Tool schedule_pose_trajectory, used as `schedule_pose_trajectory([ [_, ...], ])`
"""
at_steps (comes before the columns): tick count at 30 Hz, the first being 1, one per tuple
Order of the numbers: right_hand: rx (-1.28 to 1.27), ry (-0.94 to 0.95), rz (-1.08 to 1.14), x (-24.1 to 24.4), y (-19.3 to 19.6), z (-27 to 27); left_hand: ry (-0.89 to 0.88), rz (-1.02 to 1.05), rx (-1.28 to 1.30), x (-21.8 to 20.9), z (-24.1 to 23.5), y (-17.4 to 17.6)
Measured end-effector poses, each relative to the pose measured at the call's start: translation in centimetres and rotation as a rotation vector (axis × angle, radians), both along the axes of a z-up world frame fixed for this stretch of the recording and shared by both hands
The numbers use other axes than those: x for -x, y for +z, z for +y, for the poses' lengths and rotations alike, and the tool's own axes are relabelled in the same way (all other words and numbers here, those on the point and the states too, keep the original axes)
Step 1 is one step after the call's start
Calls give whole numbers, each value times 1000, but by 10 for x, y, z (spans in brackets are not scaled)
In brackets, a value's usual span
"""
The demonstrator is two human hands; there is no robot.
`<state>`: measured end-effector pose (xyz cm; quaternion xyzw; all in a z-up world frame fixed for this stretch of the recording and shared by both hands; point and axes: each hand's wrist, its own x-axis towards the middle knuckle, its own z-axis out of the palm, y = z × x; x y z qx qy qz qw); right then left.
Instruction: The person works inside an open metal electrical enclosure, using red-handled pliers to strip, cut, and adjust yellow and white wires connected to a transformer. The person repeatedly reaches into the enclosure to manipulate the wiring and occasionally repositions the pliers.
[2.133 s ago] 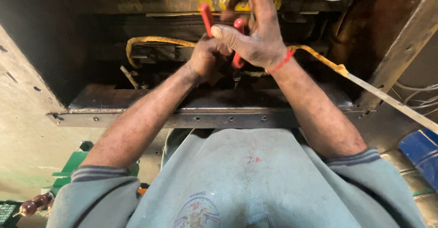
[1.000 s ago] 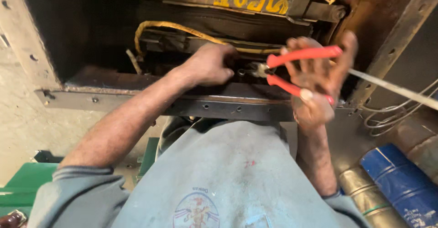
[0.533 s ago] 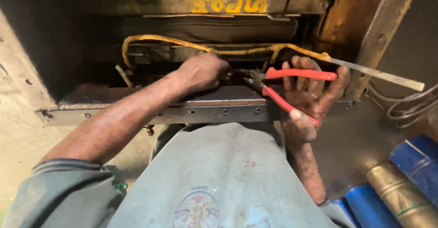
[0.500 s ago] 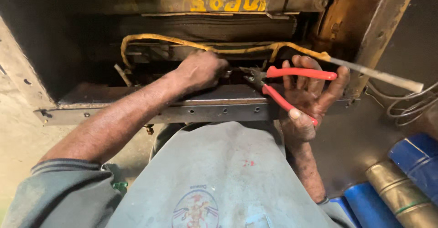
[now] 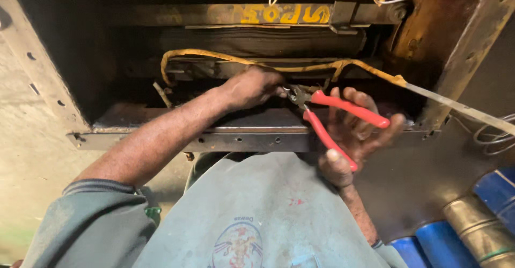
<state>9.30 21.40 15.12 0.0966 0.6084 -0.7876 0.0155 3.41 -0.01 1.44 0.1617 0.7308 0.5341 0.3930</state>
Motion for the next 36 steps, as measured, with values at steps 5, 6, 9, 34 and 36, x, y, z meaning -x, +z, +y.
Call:
schedule_pose_trajectory([
  [5, -179, 120, 256, 4, -13, -17, 34, 34, -55, 7, 0, -12],
  [6, -223, 122, 288, 1, -15, -19, 39, 41, -60, 5, -1, -14],
  [9, -331, 129, 362, 0, -20, -23, 26, 29, -42, 2, -1, -15],
  [34, -143, 490, 298, 77, -3, -12, -718, -296, 112, 69, 152, -47],
  [36, -116, 488, 273, 76, -4, -8, -701, -300, 76, 54, 165, -65],
])
